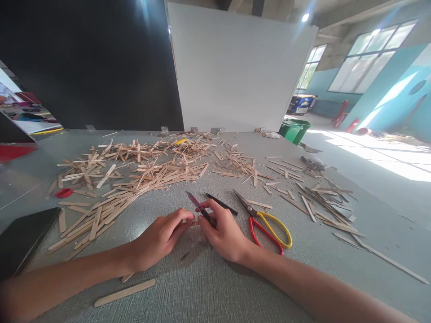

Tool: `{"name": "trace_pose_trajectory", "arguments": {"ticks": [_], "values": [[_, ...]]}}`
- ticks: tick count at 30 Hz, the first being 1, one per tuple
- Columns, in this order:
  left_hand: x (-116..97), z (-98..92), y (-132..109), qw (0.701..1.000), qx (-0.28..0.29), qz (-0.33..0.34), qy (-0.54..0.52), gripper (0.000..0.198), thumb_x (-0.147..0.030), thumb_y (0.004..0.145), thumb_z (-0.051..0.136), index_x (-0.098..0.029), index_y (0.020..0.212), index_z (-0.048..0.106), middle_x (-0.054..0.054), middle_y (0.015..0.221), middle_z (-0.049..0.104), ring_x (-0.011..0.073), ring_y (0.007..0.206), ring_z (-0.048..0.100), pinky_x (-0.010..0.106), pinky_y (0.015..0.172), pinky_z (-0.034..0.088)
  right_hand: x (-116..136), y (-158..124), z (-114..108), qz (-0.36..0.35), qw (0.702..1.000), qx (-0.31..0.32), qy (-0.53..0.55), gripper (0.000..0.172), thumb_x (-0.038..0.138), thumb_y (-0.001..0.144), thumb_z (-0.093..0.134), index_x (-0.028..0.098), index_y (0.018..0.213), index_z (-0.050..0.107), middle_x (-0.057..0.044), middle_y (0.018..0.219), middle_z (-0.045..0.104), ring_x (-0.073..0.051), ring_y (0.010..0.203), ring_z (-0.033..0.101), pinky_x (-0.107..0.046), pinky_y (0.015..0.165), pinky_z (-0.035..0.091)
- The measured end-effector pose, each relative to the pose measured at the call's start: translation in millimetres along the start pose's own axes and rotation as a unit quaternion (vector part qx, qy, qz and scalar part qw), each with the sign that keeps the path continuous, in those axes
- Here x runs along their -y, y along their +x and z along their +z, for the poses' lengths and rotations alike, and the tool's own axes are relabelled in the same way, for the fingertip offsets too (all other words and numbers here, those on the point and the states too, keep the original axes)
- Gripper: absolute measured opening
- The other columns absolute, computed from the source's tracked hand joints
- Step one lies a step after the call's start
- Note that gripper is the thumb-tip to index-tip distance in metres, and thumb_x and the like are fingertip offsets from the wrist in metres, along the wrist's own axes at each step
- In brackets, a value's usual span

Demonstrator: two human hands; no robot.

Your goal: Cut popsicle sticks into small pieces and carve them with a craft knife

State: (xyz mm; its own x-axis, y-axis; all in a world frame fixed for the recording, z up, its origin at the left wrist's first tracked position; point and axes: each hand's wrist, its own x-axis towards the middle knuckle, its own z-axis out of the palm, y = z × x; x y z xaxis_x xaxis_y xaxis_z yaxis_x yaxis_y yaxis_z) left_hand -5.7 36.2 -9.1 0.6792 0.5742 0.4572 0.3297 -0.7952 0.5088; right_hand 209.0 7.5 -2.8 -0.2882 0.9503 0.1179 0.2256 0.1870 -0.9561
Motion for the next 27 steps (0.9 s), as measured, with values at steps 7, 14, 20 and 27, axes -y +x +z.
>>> {"name": "trace_pose_trajectory", "arguments": {"ticks": [7, 14, 20, 27], "values": [[0.1, -1.6, -1.9, 1.0, -0.005, -0.006, 0.004, 0.02, -0.01, 0.108, 0.043, -0.023, 0.118, 0.054, 0.002, 0.099, 0.068, 0.0153, 0.078, 0.067, 0.025, 0.07, 0.05, 1.0, -0.8, 0.7, -0.004, 1.0, -0.011, -0.013, 0.009, 0.029, 0.104, 0.052, 0.021, 0.107, 0.054, 0.008, 0.06, 0.054, -0.013, 0.054, 0.044, -0.025, 0.051, 0.035], [3.3, -1.8, -3.7, 0.999, -0.019, -0.033, 0.01, 0.008, -0.017, 0.108, 0.055, -0.021, 0.115, 0.059, 0.004, 0.107, 0.066, 0.0141, 0.075, 0.065, 0.025, 0.068, 0.048, -2.6, -1.1, 0.7, -0.033, 0.999, -0.015, -0.02, 0.008, 0.029, 0.104, 0.054, 0.022, 0.107, 0.054, 0.008, 0.065, 0.054, -0.012, 0.057, 0.044, -0.024, 0.053, 0.035], [4.5, -1.6, -0.5, 0.998, -0.018, -0.054, 0.002, 0.012, -0.018, 0.108, 0.056, -0.021, 0.098, 0.063, 0.0, 0.089, 0.067, 0.0171, 0.081, 0.067, 0.027, 0.074, 0.049, -0.6, -2.1, 1.8, -0.047, 0.998, -0.007, -0.049, 0.005, 0.028, 0.104, 0.053, 0.023, 0.105, 0.053, 0.005, 0.068, 0.062, -0.014, 0.058, 0.054, -0.026, 0.056, 0.041], [2.8, -2.7, 1.4, 0.998, -0.012, -0.059, -0.007, 0.014, -0.016, 0.107, 0.053, -0.02, 0.099, 0.064, 0.001, 0.09, 0.067, 0.0168, 0.08, 0.066, 0.027, 0.073, 0.048, -0.9, -4.6, 2.5, -0.056, 0.996, -0.019, -0.071, 0.004, 0.027, 0.103, 0.052, 0.025, 0.101, 0.052, 0.005, 0.068, 0.063, -0.015, 0.059, 0.056, -0.027, 0.059, 0.042]]}}
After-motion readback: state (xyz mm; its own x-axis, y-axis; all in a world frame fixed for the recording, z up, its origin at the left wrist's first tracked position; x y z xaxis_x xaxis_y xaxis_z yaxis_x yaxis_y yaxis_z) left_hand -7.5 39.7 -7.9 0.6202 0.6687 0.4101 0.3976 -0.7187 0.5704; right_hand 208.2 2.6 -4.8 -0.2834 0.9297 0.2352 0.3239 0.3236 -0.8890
